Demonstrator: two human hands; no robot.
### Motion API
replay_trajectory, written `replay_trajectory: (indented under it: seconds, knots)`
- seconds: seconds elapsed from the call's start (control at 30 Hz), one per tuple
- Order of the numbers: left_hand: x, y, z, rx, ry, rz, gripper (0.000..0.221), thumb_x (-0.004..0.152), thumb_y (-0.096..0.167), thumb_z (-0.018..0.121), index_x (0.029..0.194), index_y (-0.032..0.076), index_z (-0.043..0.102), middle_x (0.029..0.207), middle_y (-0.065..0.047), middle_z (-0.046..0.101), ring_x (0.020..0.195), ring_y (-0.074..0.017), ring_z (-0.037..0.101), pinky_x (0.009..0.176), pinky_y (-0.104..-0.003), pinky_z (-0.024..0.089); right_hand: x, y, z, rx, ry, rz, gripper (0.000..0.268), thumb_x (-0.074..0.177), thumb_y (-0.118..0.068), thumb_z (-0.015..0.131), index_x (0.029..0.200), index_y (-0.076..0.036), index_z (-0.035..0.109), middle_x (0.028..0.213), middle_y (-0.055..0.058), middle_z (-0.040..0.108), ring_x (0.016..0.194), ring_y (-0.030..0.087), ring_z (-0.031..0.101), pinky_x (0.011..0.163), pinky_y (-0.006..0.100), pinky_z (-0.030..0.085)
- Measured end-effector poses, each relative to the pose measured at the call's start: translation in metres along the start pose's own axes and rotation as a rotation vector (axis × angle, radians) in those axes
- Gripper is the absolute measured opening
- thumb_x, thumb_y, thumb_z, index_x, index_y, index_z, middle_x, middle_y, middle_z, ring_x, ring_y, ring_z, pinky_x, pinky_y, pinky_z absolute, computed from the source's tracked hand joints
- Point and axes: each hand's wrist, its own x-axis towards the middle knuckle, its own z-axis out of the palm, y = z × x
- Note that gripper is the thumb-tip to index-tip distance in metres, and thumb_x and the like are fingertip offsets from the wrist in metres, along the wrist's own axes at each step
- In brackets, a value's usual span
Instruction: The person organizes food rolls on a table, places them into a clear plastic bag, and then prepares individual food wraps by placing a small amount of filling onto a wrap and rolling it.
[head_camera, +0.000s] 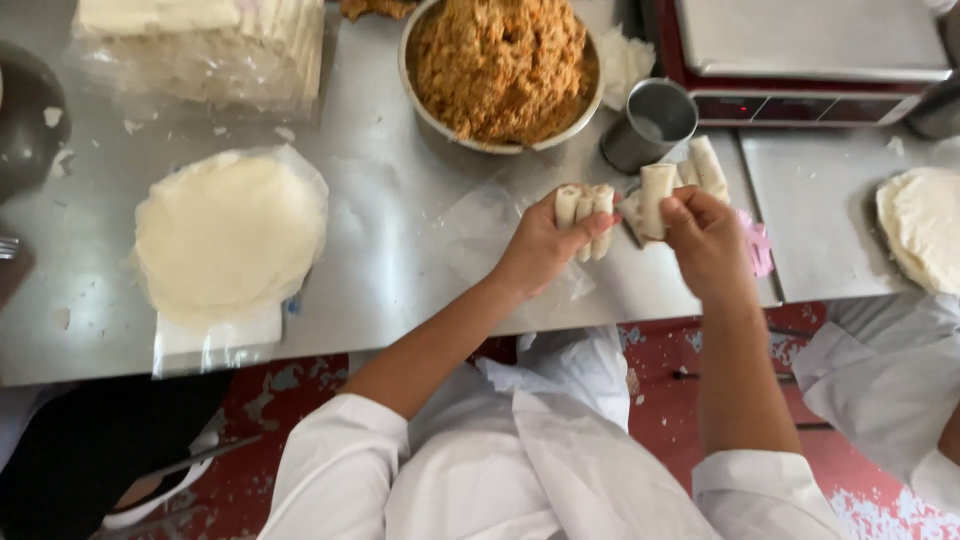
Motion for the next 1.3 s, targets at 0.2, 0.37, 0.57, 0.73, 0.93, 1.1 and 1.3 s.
replay_trajectory:
  seconds: [0.2,0.37,0.57,0.73,0.93,1.1,1.3]
  knots:
    - [-0.013,-0.027,-0.006,-0.006,0.099,-0.01,0.026,0.089,0.015,0.083,0.106,0.006,0.066,0.076,0.001,0.063,0.07,-0.0028,0.06,0.06,-0.022,0.054,-0.045,-0.032,0.051,0.196,0.145,-0.227,0.035,0.102,-0.034,0.075,0.117,-0.003,0.07,0.082,0.01,0.064,0.076,0.014,0.06,0.072,0.03,0.054]
    - [-0.023,-0.018,-0.002,-0.01,0.099,-0.006,0.028,0.09,0.016,0.083,0.108,0.006,0.066,0.078,-0.001,0.064,0.072,-0.0044,0.062,0.06,-0.023,0.056,-0.056,-0.028,0.056,0.203,0.174,-0.466,0.047,0.103,-0.023,0.071,0.141,0.003,0.061,0.092,0.015,0.06,0.083,0.015,0.056,0.076,0.033,0.052]
    - [-0.041,-0.001,0.025,-0.106,0.129,-0.054,0.035,0.095,0.019,0.077,0.123,0.006,0.059,0.088,0.002,0.062,0.083,-0.0035,0.064,0.068,-0.022,0.06,-0.075,-0.03,0.084,0.301,0.032,-0.638,0.081,0.1,-0.015,0.066,0.164,-0.003,0.019,0.138,0.023,0.045,0.127,0.025,0.046,0.109,0.045,0.045]
    - [-0.047,-0.012,0.016,-0.054,0.144,-0.048,0.048,0.1,0.026,0.071,0.137,0.005,0.048,0.101,0.002,0.055,0.097,-0.0052,0.057,0.082,-0.025,0.056,-0.072,-0.013,0.085,0.398,-0.02,-0.602,0.081,0.1,0.003,0.063,0.165,-0.003,0.015,0.151,0.025,0.047,0.136,0.028,0.048,0.114,0.049,0.046]
    - [-0.039,-0.009,0.002,0.144,-0.006,0.294,0.017,0.097,0.012,0.075,0.113,0.007,0.071,0.121,-0.008,0.072,0.113,-0.0115,0.069,0.104,-0.028,0.052,-0.086,-0.02,0.06,0.522,-0.237,-0.448,0.087,0.093,0.01,0.063,0.163,-0.005,0.014,0.154,0.025,0.045,0.129,0.028,0.056,0.103,0.047,0.057]
    - [-0.056,-0.013,0.003,0.325,-0.04,0.296,0.055,0.096,0.025,0.077,0.141,0.01,0.05,0.147,-0.004,0.056,0.13,-0.0146,0.06,0.115,-0.032,0.046,-0.095,0.003,0.044,0.736,-0.071,-0.311,0.048,0.105,-0.013,0.047,0.149,0.002,0.036,0.139,0.03,0.054,0.121,0.039,0.063,0.097,0.057,0.06]
    - [-0.089,-0.043,-0.032,1.644,-0.125,0.58,0.042,0.079,0.015,0.079,0.115,0.009,0.057,0.097,-0.008,0.043,0.08,-0.0278,0.054,0.063,-0.038,0.049,-0.1,0.092,-0.004,0.841,-0.588,0.187,0.047,0.102,-0.006,0.039,0.147,0.007,0.043,0.121,0.029,0.063,0.099,0.036,0.071,0.073,0.05,0.067]
